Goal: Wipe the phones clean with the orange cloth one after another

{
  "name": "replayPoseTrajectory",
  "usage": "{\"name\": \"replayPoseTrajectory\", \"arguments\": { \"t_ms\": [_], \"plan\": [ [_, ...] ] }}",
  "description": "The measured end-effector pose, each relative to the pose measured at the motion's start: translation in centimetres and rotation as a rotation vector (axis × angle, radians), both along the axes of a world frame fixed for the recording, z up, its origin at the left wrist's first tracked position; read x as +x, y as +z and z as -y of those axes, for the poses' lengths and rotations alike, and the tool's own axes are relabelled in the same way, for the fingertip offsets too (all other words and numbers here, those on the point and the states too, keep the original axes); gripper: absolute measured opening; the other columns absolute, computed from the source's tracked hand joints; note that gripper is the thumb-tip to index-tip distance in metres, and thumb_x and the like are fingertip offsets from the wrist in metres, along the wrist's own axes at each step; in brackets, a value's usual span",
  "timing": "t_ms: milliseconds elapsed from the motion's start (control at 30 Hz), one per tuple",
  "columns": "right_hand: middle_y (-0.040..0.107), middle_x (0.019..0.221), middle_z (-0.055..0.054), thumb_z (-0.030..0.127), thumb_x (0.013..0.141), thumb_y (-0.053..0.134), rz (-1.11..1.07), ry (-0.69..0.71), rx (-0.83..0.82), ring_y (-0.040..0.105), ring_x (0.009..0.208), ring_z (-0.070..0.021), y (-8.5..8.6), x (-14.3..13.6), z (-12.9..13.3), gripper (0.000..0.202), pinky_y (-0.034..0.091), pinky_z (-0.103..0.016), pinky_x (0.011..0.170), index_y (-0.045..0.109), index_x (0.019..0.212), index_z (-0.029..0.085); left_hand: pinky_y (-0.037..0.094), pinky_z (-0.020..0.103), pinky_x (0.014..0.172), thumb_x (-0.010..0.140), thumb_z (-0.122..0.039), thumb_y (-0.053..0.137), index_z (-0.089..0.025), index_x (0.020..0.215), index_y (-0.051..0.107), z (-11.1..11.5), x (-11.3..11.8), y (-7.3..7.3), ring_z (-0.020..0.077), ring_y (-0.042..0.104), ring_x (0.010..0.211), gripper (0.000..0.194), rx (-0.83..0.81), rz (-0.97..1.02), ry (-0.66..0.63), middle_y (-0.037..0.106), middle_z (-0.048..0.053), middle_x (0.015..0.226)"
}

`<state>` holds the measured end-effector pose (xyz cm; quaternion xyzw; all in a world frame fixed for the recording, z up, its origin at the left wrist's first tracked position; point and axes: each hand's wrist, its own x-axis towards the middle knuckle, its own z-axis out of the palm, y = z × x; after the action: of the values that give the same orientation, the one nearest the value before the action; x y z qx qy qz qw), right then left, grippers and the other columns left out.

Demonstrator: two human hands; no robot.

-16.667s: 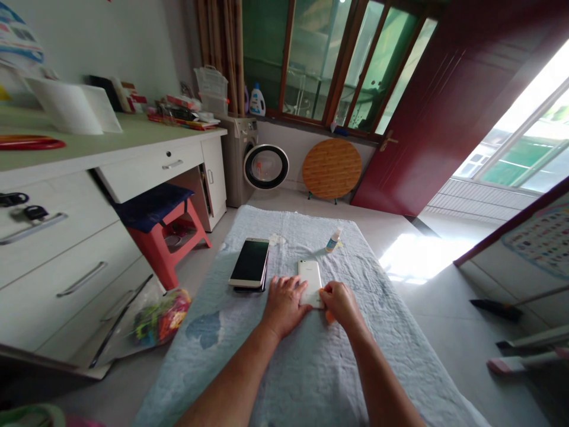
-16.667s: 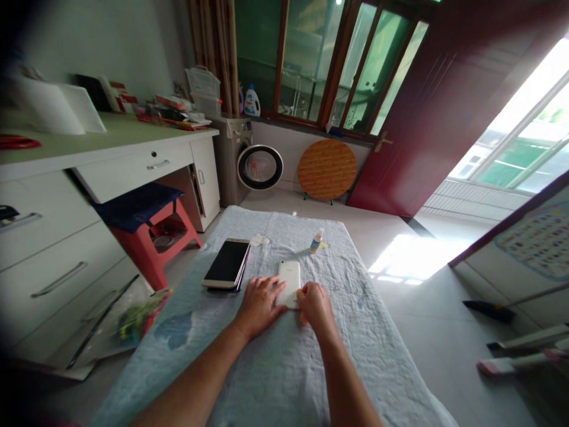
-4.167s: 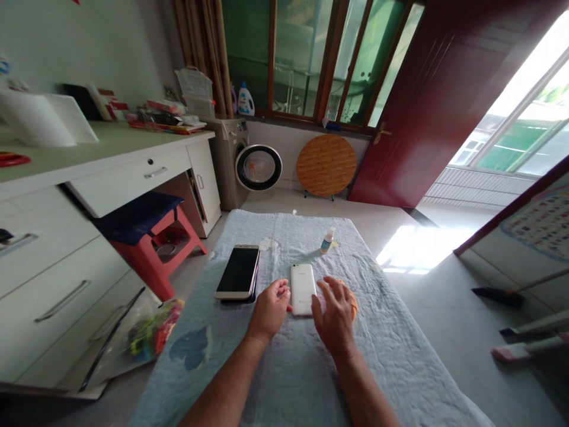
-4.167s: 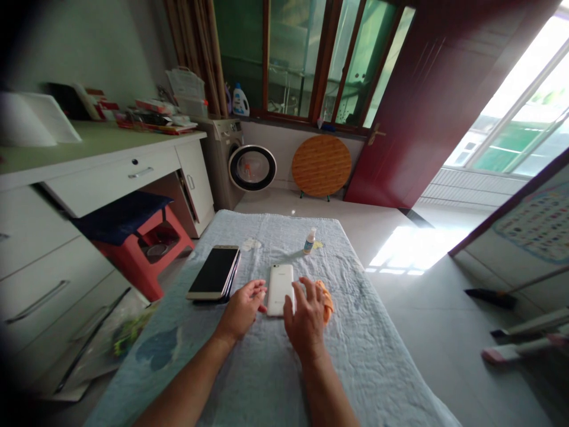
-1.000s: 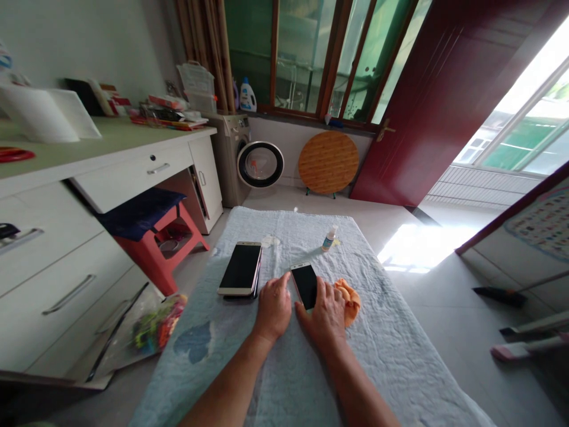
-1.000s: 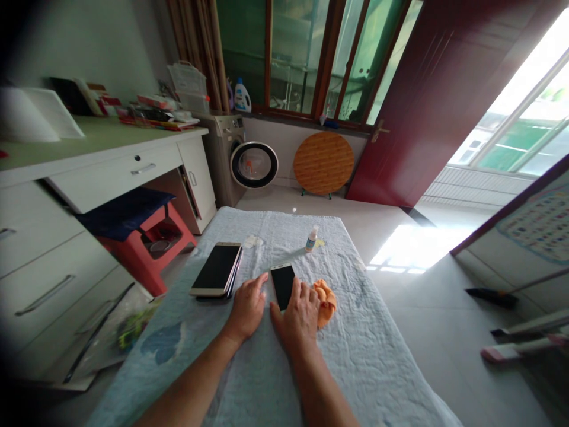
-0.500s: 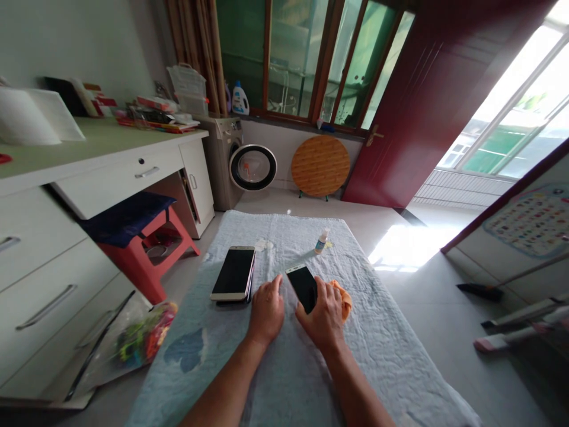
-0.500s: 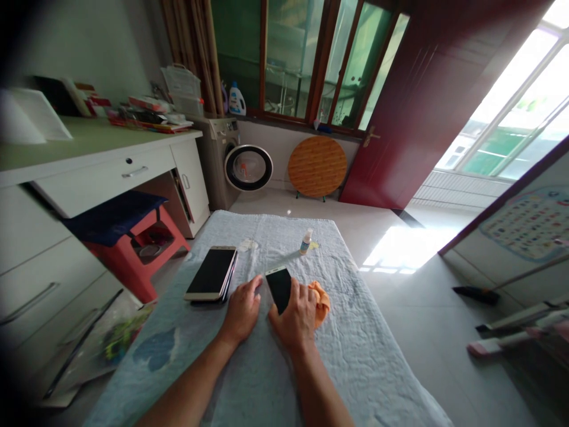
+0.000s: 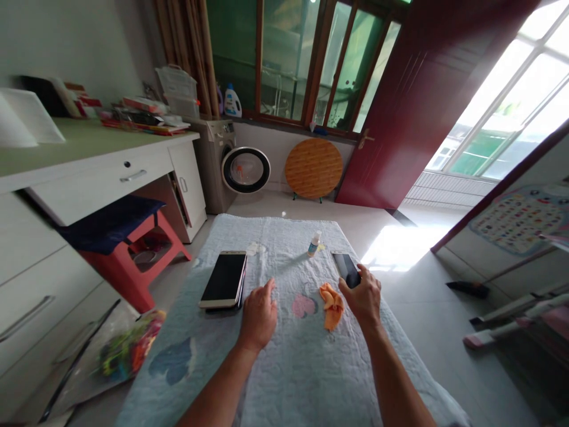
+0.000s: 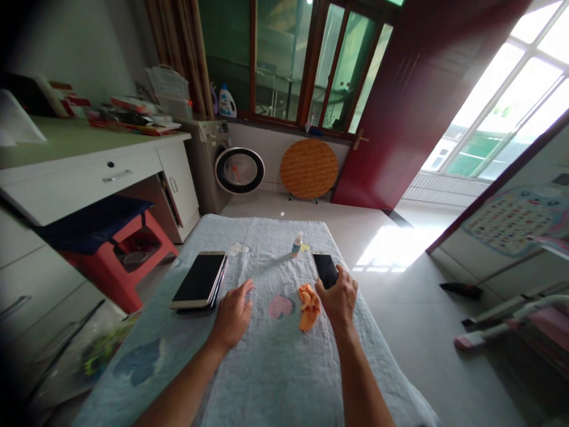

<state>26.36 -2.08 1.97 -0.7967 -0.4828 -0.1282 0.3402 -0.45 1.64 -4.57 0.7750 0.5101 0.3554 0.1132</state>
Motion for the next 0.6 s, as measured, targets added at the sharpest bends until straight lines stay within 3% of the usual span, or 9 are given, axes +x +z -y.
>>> {"name": "replayPoseTrajectory", "arguments": {
  "t_ms": [333, 600],
  "plan": [
    [0.065, 0.106, -0.018, 0.048, 0.072, 0.059, 0.022, -0.064, -0.169, 0.056, 0.098, -0.0312, -4.5, 2.2, -1.0, 0.062, 0.037, -0.041, 0.092, 0.06, 0.119, 0.007, 0.048, 0.043, 0.094, 0.081, -0.01, 0.045, -0.017, 0.127, 0.049, 0.1, -0.1, 0.2, 0.0258, 0.059, 0.109, 0.047, 0.02, -0.028, 0.005, 0.065, 0.01, 0.114],
    [0.064, 0.111, -0.018, 0.049, 0.073, 0.06, 0.052, -0.062, -0.157, 0.054, 0.101, -0.032, -5.2, 2.4, -1.1, 0.064, 0.036, -0.041, 0.092, 0.058, 0.122, 0.007, 0.047, 0.044, 0.095, 0.081, -0.01, 0.046, -0.017, 0.128, 0.05, 0.3, 0.0, 0.2, 0.0259, 0.058, 0.11, 0.048, 0.006, -0.05, 0.016, 0.065, 0.01, 0.114]
  ]
}}
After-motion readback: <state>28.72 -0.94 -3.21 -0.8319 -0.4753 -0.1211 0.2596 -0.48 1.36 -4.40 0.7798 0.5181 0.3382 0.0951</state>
